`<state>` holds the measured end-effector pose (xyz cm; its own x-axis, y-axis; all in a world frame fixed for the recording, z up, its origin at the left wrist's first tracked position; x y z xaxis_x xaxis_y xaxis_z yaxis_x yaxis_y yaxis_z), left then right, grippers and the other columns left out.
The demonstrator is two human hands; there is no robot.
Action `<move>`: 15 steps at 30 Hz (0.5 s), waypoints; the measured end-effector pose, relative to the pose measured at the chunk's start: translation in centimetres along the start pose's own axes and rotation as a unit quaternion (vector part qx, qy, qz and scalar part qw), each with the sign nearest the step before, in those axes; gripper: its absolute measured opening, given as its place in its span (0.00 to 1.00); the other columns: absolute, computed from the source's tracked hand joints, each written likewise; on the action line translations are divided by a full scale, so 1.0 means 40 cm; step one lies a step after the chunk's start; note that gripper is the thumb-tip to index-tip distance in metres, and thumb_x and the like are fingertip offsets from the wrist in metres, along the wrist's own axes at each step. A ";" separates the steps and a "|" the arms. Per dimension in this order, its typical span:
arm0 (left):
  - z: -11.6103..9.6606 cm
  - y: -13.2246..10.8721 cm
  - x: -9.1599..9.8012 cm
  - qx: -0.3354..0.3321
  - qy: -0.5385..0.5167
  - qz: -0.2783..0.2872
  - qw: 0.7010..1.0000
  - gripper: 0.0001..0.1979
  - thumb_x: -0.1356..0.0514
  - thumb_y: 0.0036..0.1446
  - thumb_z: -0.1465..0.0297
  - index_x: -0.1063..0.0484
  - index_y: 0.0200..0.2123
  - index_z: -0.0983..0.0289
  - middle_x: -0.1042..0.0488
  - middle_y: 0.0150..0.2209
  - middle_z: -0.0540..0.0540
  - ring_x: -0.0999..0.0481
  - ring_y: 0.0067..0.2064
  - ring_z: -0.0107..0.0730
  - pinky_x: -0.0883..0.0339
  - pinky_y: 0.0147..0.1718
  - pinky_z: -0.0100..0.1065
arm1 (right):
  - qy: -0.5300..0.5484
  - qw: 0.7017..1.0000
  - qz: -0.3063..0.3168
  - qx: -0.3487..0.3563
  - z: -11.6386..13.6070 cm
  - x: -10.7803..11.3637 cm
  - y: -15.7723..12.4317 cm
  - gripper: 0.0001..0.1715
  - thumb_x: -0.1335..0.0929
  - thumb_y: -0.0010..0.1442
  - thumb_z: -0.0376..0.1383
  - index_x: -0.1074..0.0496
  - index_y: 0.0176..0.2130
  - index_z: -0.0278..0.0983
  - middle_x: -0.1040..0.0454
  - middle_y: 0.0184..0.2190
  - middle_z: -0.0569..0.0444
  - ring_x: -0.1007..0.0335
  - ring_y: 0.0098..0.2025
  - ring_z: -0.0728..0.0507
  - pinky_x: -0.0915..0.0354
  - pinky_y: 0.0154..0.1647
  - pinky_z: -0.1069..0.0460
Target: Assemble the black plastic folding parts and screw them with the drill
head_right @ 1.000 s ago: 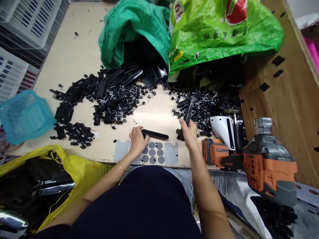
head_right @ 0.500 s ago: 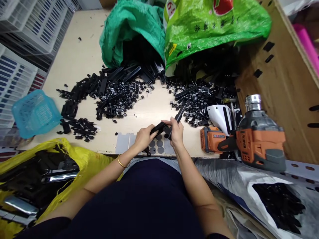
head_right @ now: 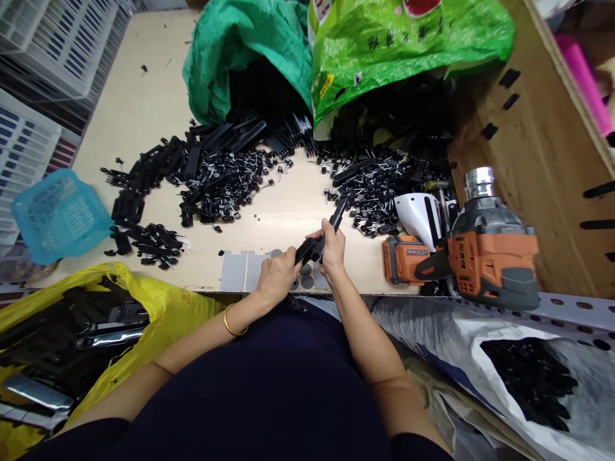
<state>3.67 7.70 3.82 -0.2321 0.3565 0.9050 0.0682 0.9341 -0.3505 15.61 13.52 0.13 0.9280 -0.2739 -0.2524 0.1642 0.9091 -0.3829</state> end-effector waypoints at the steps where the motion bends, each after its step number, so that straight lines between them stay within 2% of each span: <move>1: 0.001 -0.002 0.001 -0.003 -0.007 -0.001 1.000 0.09 0.49 0.63 0.69 0.34 0.43 0.66 0.24 0.36 0.61 0.22 0.37 0.43 0.35 0.33 0.35 | 0.002 1.000 -0.003 0.003 0.000 0.000 -0.003 0.23 0.32 0.49 0.50 0.35 0.15 0.37 0.28 0.15 0.52 0.28 0.24 0.46 0.33 0.22 0.54; 4: -0.003 -0.003 0.006 -0.049 -0.083 -0.011 0.995 0.10 0.48 0.61 0.68 0.35 0.45 0.64 0.24 0.36 0.57 0.23 0.38 0.40 0.34 0.34 0.34 | 0.010 1.000 -0.003 0.021 0.014 -0.004 -0.020 0.24 0.32 0.50 0.50 0.35 0.16 0.37 0.30 0.14 0.54 0.29 0.22 0.47 0.33 0.22 0.54; 7: -0.012 -0.007 -0.004 -0.086 -0.163 0.003 0.983 0.13 0.46 0.60 0.67 0.38 0.49 0.61 0.24 0.35 0.53 0.23 0.36 0.36 0.34 0.33 0.31 | 0.017 0.999 0.014 0.037 0.029 -0.014 -0.038 0.24 0.32 0.51 0.51 0.35 0.16 0.37 0.31 0.13 0.55 0.30 0.21 0.47 0.33 0.22 0.55; 11: -0.006 -0.016 -0.020 -0.045 -0.133 0.008 0.990 0.14 0.46 0.61 0.66 0.39 0.48 0.65 0.24 0.36 0.57 0.22 0.36 0.40 0.34 0.32 0.33 | 0.028 0.998 0.036 0.052 0.034 -0.022 -0.051 0.23 0.33 0.52 0.51 0.37 0.18 0.38 0.31 0.14 0.56 0.30 0.21 0.48 0.33 0.22 0.55; 15: -0.019 -0.016 -0.032 -0.058 -0.098 0.038 0.993 0.14 0.46 0.62 0.66 0.40 0.49 0.65 0.24 0.36 0.59 0.22 0.36 0.40 0.33 0.34 0.33 | 0.045 0.996 0.054 0.047 0.019 -0.024 -0.048 0.24 0.34 0.53 0.50 0.39 0.18 0.38 0.31 0.15 0.57 0.29 0.22 0.48 0.33 0.23 0.55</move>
<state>4.67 6.64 3.09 -0.4046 0.4267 0.8088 0.2016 0.9043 -0.3763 14.64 12.28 1.78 0.9088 -0.1968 -0.3678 0.1001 0.9588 -0.2658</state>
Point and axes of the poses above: each hand's wrist, its own y-axis towards the middle knuckle, its own x-axis out of the back of the hand, z = x × y, the point moved 10 cm from there along y, towards the middle knuckle
